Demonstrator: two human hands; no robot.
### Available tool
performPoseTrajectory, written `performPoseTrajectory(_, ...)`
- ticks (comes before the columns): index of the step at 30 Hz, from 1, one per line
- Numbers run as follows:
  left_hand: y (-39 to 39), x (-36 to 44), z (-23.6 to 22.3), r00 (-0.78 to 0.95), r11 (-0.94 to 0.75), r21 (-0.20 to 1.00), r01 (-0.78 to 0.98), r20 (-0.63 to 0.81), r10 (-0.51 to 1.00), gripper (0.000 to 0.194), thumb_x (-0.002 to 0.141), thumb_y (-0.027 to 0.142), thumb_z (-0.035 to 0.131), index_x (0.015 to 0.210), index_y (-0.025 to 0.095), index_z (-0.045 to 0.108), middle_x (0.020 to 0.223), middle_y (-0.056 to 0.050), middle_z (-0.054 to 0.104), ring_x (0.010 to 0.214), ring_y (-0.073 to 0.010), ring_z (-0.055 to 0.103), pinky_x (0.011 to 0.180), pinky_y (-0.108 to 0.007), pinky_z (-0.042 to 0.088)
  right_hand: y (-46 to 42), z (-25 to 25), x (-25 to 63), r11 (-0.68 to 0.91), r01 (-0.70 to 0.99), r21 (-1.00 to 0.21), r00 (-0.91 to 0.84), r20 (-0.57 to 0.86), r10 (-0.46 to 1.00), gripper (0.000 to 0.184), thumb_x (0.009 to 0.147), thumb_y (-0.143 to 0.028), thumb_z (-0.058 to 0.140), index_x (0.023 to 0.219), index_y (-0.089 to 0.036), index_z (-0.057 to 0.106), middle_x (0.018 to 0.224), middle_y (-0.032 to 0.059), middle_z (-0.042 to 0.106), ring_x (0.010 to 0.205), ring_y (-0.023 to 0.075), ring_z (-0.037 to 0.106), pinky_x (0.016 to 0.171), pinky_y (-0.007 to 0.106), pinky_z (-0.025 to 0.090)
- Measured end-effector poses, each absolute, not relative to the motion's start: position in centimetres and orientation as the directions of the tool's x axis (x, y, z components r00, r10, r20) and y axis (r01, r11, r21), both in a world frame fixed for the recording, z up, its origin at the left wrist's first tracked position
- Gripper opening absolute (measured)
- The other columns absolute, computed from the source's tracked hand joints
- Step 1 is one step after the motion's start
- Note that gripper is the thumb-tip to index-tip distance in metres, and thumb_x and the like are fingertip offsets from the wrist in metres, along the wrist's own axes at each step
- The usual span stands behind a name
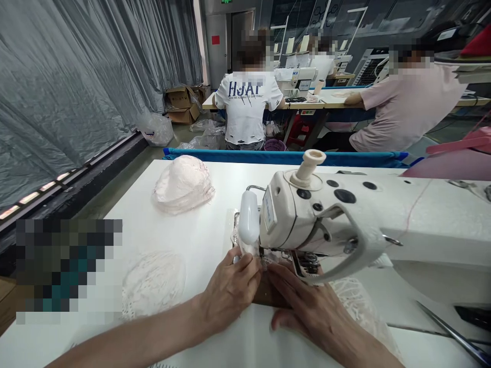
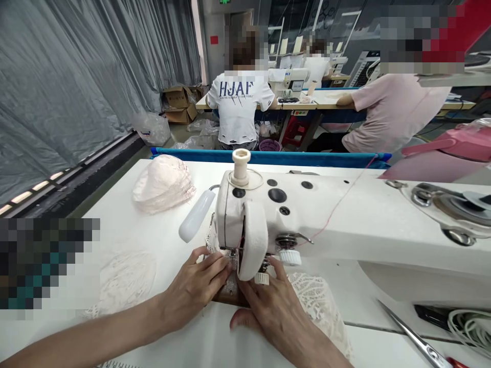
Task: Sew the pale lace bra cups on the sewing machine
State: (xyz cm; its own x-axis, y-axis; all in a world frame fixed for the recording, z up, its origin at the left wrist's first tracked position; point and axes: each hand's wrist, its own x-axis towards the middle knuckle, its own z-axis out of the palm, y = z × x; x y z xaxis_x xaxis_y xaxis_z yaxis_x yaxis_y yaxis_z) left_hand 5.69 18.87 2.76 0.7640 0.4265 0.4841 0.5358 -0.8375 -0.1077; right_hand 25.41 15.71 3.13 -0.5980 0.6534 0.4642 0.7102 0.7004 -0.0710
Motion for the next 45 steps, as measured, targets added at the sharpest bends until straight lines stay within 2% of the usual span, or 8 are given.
performPoseTrajectory(7,19.3,5.8,2.4,0.762,-0.819,-0.137,0.558,0.475,0.440,0.018,0.086,0.002,0.044,0.091,0.010,0.059,0.087,-0.006,0.063,0.091,-0.0163,0.057,0.085,-0.035,0.041,16.0,2.5,25.5,0.680,0.733,-0.040,-0.585,0.473,0.658,0.052,0.093,-0.051,0.030,0.098,-0.013,0.064,0.084,0.0129,0.071,0.067,0.0219,0.064,0.080,0.046,0.046)
performPoseTrajectory(18,21.8,6.0,3.1,0.719,-0.754,-0.160,0.638,0.474,0.508,0.024,0.087,0.000,0.036,0.088,0.014,0.056,0.082,-0.002,0.060,0.079,-0.0133,0.056,0.093,-0.036,0.036,16.9,2.5,25.8,0.600,0.799,-0.025,-0.497,0.533,0.685,0.032,0.094,-0.038,0.040,0.103,-0.016,0.060,0.092,0.0117,0.069,0.081,0.0250,0.060,0.081,0.045,0.039)
performPoseTrajectory(24,20.9,5.3,3.3,0.784,-0.766,-0.268,0.585,0.430,0.448,0.030,0.080,-0.006,0.037,0.062,0.014,0.049,0.064,-0.001,0.056,0.058,-0.0124,0.050,0.068,-0.031,0.042,16.7,2.5,25.2,0.570,0.820,0.041,-0.496,0.546,0.675,0.031,0.092,-0.038,0.044,0.102,-0.013,0.060,0.092,0.0127,0.069,0.078,0.0235,0.060,0.082,0.044,0.037)
performPoseTrajectory(29,13.5,1.9,4.3,0.827,-0.784,-0.284,0.552,0.306,0.472,0.020,0.078,-0.004,0.045,0.088,0.010,0.057,0.095,-0.011,0.063,0.071,-0.0166,0.056,0.073,-0.035,0.042,15.2,2.5,24.3,0.675,0.730,0.102,-0.603,0.559,0.568,0.021,0.090,-0.011,0.043,0.094,-0.012,0.063,0.093,0.0108,0.069,0.079,0.0208,0.061,0.072,0.037,0.040)
performPoseTrajectory(33,9.5,-0.7,5.1,0.846,-0.823,-0.199,0.533,0.108,0.522,0.014,0.075,0.003,0.053,0.085,0.012,0.057,0.093,-0.010,0.063,0.074,-0.0179,0.056,0.079,-0.035,0.039,14.2,2.9,23.9,0.803,0.591,0.073,-0.697,0.546,0.464,0.029,0.087,0.000,0.036,0.088,-0.012,0.063,0.089,0.0090,0.068,0.081,0.0192,0.060,0.065,0.032,0.043)
performPoseTrajectory(38,11.5,0.1,7.3,0.839,-0.830,0.143,0.539,-0.007,0.544,0.003,0.085,0.021,0.055,0.084,0.018,0.056,0.078,0.000,0.062,0.069,-0.0142,0.053,0.070,-0.029,0.039,13.9,3.4,23.9,0.869,0.495,-0.001,-0.746,0.513,0.425,0.032,0.089,-0.001,0.033,0.089,-0.011,0.063,0.088,0.0104,0.067,0.071,0.0161,0.059,0.060,0.031,0.046)
performPoseTrajectory(42,16.2,3.3,7.9,0.835,-0.841,0.229,0.490,0.155,0.529,0.039,0.087,0.003,0.042,0.121,0.022,0.048,0.112,-0.002,0.061,0.107,-0.0153,0.049,0.087,-0.032,0.034,13.9,3.5,24.1,0.899,0.434,-0.052,-0.724,0.573,0.383,0.026,0.087,-0.001,0.039,0.095,-0.010,0.062,0.086,0.0102,0.067,0.077,0.0179,0.061,0.065,0.032,0.050)
performPoseTrajectory(45,18.9,4.7,6.8,0.883,-0.851,0.331,0.409,0.092,0.460,0.054,0.086,0.009,0.049,0.135,0.025,0.033,0.106,-0.002,0.064,0.110,-0.0178,0.048,0.086,-0.034,0.032,13.9,3.6,24.3,0.907,0.417,-0.059,-0.722,0.584,0.370,0.025,0.087,-0.002,0.040,0.098,-0.010,0.061,0.082,0.0086,0.067,0.078,0.0176,0.062,0.066,0.031,0.050)
